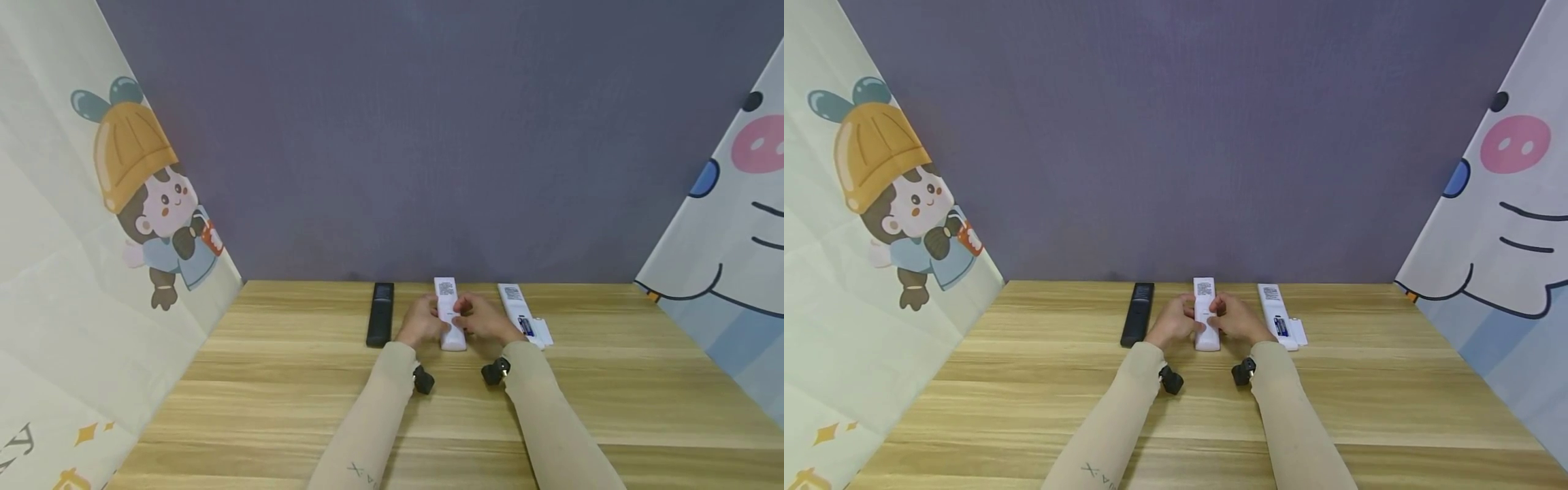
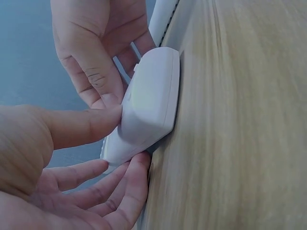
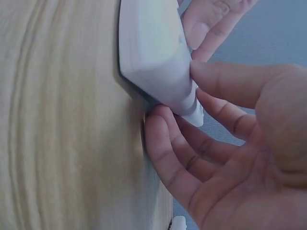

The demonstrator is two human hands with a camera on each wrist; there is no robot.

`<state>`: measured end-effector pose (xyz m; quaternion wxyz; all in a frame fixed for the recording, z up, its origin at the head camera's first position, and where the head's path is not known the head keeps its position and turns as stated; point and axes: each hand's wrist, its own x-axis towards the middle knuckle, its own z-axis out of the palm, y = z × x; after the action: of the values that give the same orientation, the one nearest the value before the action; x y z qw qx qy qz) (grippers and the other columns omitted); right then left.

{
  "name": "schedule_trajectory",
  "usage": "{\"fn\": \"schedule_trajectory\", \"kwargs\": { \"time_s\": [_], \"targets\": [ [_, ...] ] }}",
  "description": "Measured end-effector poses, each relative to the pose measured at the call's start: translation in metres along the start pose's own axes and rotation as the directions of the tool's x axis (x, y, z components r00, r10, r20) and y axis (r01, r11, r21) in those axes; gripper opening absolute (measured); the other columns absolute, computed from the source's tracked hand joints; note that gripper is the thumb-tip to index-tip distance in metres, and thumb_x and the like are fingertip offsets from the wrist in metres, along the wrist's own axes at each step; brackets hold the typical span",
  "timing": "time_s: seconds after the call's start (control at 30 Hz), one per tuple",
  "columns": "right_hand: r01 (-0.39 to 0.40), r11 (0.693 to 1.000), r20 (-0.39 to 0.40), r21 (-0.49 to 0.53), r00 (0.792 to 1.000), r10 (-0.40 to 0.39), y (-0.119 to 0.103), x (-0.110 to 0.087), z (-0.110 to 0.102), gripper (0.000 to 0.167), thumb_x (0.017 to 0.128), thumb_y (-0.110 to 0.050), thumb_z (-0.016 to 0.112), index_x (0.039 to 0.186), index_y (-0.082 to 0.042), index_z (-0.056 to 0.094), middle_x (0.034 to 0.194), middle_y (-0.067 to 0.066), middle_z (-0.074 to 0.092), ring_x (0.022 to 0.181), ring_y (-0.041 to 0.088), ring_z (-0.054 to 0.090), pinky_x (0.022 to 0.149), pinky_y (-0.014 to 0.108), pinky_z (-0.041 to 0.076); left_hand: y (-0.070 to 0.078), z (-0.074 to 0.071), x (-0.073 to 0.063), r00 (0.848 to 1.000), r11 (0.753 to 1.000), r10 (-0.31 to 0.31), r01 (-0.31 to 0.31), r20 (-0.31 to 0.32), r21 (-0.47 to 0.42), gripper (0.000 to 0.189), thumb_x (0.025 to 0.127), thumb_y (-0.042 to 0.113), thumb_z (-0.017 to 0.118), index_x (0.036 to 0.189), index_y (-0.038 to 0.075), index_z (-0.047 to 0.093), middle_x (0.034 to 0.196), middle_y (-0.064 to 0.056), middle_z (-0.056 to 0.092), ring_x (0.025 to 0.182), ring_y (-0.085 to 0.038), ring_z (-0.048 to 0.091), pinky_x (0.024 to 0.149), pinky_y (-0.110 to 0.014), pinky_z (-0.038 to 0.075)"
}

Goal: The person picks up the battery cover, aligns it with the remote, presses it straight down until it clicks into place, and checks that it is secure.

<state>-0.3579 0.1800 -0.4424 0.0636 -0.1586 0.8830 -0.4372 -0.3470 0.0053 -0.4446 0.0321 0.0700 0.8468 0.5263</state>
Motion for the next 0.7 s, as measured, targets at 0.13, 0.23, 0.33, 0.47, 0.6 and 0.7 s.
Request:
{"fn": "schedule_trajectory", "kwargs": {
  "time_s": [0.13,0.23,0.33,0.47,0.6,0.7],
  "targets": [
    [-0.018,1.000,-0.004,0.000,1.000,0.018,0.0010,0.0000,0.0004,0.017,0.094,-0.001,0.065,0.107,0.004,0.056,0.110,0.021,0.064,0.081,0.019,0.060,0.069,0.028,0.051,0.0003,0.0015,0.0001,1.000,1.000,-0.004,0.004,-0.008,0.020,0.068,0.074,-0.008,0.077,0.139,-0.003,0.057,0.107,-0.020,0.075,0.088,-0.020,0.070,0.076,-0.027,0.058],
    [-0.020,1.000,-0.012,0.006,1.000,0.020,0.0024,0.0003,0.0006,0.017,0.093,0.000,0.065,0.107,0.004,0.056,0.109,0.020,0.063,0.081,0.018,0.060,0.069,0.028,0.051,0.0007,0.0029,0.0008,1.000,0.998,-0.004,0.005,-0.016,0.061,0.067,0.075,-0.006,0.078,0.139,-0.003,0.058,0.109,-0.019,0.075,0.091,-0.019,0.070,0.080,-0.027,0.057],
    [-0.021,1.000,-0.020,0.014,1.000,0.022,0.0032,0.0007,0.0009,0.017,0.093,0.000,0.066,0.106,0.004,0.056,0.107,0.019,0.063,0.081,0.018,0.059,0.068,0.028,0.051,0.0010,0.0040,0.0011,1.000,0.995,0.002,0.000,-0.020,0.096,0.064,0.077,-0.004,0.079,0.138,-0.002,0.059,0.108,-0.018,0.075,0.091,-0.019,0.069,0.080,-0.027,0.056],
    [-0.032,0.999,-0.030,0.006,0.999,0.032,0.0042,0.0017,0.0014,0.016,0.093,-0.001,0.067,0.105,0.003,0.057,0.105,0.018,0.062,0.080,0.018,0.059,0.067,0.027,0.050,-0.0003,0.0055,0.0025,0.999,0.991,0.021,-0.017,-0.028,0.133,0.057,0.077,-0.003,0.080,0.132,-0.002,0.063,0.103,-0.016,0.075,0.087,-0.017,0.066,0.077,-0.025,0.053],
    [-0.051,0.999,-0.039,-0.002,0.998,0.051,0.0047,0.0028,0.0019,0.016,0.094,-0.002,0.067,0.106,0.002,0.057,0.105,0.017,0.062,0.080,0.018,0.059,0.067,0.027,0.051,-0.0017,0.0057,0.0033,0.999,0.988,0.036,-0.031,-0.028,0.152,0.051,0.078,-0.002,0.080,0.127,-0.003,0.066,0.102,-0.015,0.074,0.087,-0.017,0.065,0.078,-0.026,0.053],
    [-0.064,0.998,-0.043,-0.009,0.997,0.064,0.0047,0.0030,0.0021,0.016,0.094,-0.003,0.067,0.106,0.002,0.058,0.107,0.016,0.062,0.081,0.019,0.060,0.069,0.027,0.051,-0.0029,0.0049,0.0026,0.998,0.989,0.053,-0.049,-0.025,0.139,0.047,0.077,-0.003,0.078,0.123,-0.004,0.067,0.099,-0.014,0.074,0.085,-0.017,0.065,0.077,-0.027,0.053]
  ]
}}
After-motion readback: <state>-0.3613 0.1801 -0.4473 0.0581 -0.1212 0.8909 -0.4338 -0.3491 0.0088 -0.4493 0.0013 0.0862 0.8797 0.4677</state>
